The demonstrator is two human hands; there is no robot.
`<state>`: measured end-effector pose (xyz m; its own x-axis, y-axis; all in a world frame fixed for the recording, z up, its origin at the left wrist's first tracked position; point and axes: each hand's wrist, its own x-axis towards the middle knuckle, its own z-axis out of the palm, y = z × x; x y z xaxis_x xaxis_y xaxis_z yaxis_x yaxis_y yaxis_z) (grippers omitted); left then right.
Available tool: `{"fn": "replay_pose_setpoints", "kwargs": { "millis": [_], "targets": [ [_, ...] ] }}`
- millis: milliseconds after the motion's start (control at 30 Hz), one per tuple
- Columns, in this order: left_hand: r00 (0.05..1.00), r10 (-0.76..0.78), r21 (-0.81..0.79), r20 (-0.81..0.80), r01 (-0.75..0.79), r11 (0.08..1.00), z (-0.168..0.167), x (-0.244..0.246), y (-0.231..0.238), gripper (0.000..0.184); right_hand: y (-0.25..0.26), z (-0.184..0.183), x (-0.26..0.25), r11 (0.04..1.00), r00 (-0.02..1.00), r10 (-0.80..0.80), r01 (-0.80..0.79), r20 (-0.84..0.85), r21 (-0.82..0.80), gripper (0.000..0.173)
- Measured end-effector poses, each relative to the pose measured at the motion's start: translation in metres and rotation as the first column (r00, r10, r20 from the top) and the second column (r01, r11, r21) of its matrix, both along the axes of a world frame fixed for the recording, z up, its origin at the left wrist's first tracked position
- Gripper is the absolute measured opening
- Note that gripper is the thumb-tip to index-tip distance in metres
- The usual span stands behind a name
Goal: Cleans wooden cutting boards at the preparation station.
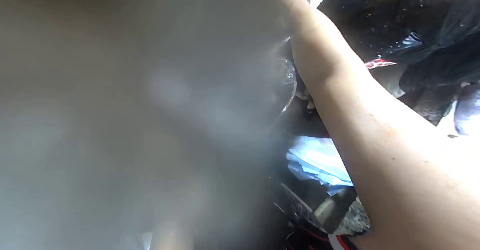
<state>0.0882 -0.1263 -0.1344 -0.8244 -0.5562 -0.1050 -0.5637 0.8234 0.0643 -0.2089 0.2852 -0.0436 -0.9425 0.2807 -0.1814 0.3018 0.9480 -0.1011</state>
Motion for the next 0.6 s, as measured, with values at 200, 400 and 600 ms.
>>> {"fn": "replay_pose_setpoints", "kwargs": {
  "millis": [200,400,600],
  "targets": [
    [0.998,0.054,0.068,0.022,-0.055,0.996,0.014,0.001,0.007,0.055,0.003,-0.013,0.002,0.999,0.998,-0.02,0.018,-0.056,-0.043,0.039],
    [0.992,0.076,0.102,-0.1,-0.066,0.993,0.006,-0.002,0.001,0.051,-0.018,-0.008,0.019,0.999,0.997,-0.047,0.047,-0.059,0.003,0.042],
    [0.993,0.1,0.03,-0.066,-0.098,0.995,-0.006,-0.004,-0.004,0.051,-0.046,0.015,0.036,0.997,0.997,-0.071,0.071,-0.005,-0.04,0.046]
  ]
}}
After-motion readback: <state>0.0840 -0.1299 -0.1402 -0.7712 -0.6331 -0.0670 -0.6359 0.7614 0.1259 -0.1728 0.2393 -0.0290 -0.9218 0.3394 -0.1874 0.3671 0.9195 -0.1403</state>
